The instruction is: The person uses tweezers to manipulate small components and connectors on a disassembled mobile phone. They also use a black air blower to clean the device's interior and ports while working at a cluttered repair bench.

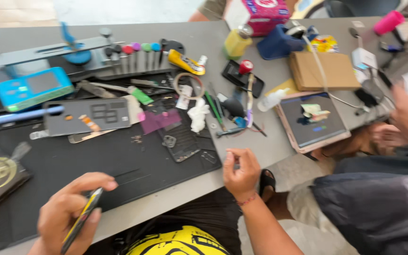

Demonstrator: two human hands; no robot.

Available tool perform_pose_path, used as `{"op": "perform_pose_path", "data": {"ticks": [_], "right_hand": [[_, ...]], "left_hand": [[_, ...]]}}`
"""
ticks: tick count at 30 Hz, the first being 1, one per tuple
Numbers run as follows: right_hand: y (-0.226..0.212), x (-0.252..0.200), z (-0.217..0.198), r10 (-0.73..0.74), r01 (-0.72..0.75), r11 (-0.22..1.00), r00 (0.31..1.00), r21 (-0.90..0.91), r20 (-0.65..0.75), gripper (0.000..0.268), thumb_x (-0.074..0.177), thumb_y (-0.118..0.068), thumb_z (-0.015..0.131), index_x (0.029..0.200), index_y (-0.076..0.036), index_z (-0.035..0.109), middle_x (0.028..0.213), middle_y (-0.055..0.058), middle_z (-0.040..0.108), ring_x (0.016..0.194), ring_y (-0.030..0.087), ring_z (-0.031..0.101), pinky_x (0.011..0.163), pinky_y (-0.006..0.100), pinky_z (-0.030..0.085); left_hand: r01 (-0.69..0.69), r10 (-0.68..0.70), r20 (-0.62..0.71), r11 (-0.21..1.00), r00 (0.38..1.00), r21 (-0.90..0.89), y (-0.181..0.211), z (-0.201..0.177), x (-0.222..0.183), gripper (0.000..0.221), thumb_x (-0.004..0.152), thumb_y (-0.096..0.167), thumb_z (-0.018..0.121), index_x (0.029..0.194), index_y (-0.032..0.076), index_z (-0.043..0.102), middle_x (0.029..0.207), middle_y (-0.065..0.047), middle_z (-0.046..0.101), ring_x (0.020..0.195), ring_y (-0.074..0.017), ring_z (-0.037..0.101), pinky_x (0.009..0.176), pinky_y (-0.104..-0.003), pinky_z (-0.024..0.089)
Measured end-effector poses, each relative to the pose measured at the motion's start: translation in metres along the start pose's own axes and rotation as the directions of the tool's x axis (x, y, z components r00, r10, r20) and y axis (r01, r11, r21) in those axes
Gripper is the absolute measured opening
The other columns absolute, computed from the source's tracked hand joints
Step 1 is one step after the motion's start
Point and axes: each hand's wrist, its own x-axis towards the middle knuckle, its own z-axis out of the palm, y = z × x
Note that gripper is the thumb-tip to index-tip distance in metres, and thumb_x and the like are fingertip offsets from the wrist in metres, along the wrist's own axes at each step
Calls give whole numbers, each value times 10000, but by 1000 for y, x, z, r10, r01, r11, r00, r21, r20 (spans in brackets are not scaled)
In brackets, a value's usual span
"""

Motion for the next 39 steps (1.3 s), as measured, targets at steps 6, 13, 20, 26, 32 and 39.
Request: {"op": "perform_pose_path", "data": {"ticks": [6, 13, 20, 26, 32, 39], "right_hand": [[4, -9, 4, 39, -39, 999, 999, -29, 15, 140, 999, -109, 572, 978, -83, 708, 841, 49, 634, 687, 214, 566, 683, 353, 469], [10, -13, 9, 40, -40, 999, 999, -30, 0, 112, 1008, -65, 581, 1019, -50, 692, 817, 49, 645, 714, 200, 556, 668, 327, 481], [6, -12, 7, 44, -44, 998, 999, -42, 4, 130, 1023, -106, 570, 1040, -61, 691, 838, 54, 634, 711, 209, 558, 714, 350, 492], [3, -3, 6, 39, -40, 999, 998, -23, -59, 102, 945, -81, 574, 986, -81, 667, 862, 74, 643, 756, 254, 588, 747, 379, 481], [-6, 8, -3, 2, 5, 997, 996, 72, -93, 112, 969, -88, 536, 991, -57, 641, 807, 80, 602, 673, 239, 546, 669, 378, 480], [43, -3, -20, 237, -106, 954, 843, 282, -484, 124, 998, -94, 542, 975, -14, 634, 1002, 128, 612, 883, 237, 611, 829, 347, 530]], "left_hand": [[-80, 80, 20, 997, 997, 5, 15, -11, 13, 224, 921, 133, 493, 770, 106, 331, 970, -281, 673, 826, -374, 689, 753, -446, 556], [-166, 167, 74, 986, 983, -16, 13, -11, 15, 202, 944, 129, 453, 788, 98, 330, 978, -290, 652, 753, -358, 638, 658, -421, 500], [-214, 215, 141, 977, 966, -26, 20, -12, 23, 295, 1016, 264, 409, 788, 92, 337, 998, -263, 650, 769, -393, 649, 727, -494, 536], [205, -230, 93, 953, 969, 223, 32, -4, 0, 238, 875, 26, 510, 721, 82, 338, 1101, -214, 723, 1016, -307, 715, 944, -427, 528], [248, -489, 446, 832, 750, 496, -191, -79, -132, 680, 657, 611, 684, 1265, 317, 761, 1336, 125, 768, 1395, -169, 629, 1212, -384, 473], [194, -510, 472, 800, 719, 568, -251, -96, -165, 429, 846, 369, 593, 1230, 358, 784, 1282, 189, 799, 1345, -95, 677, 1238, -314, 487]]}}
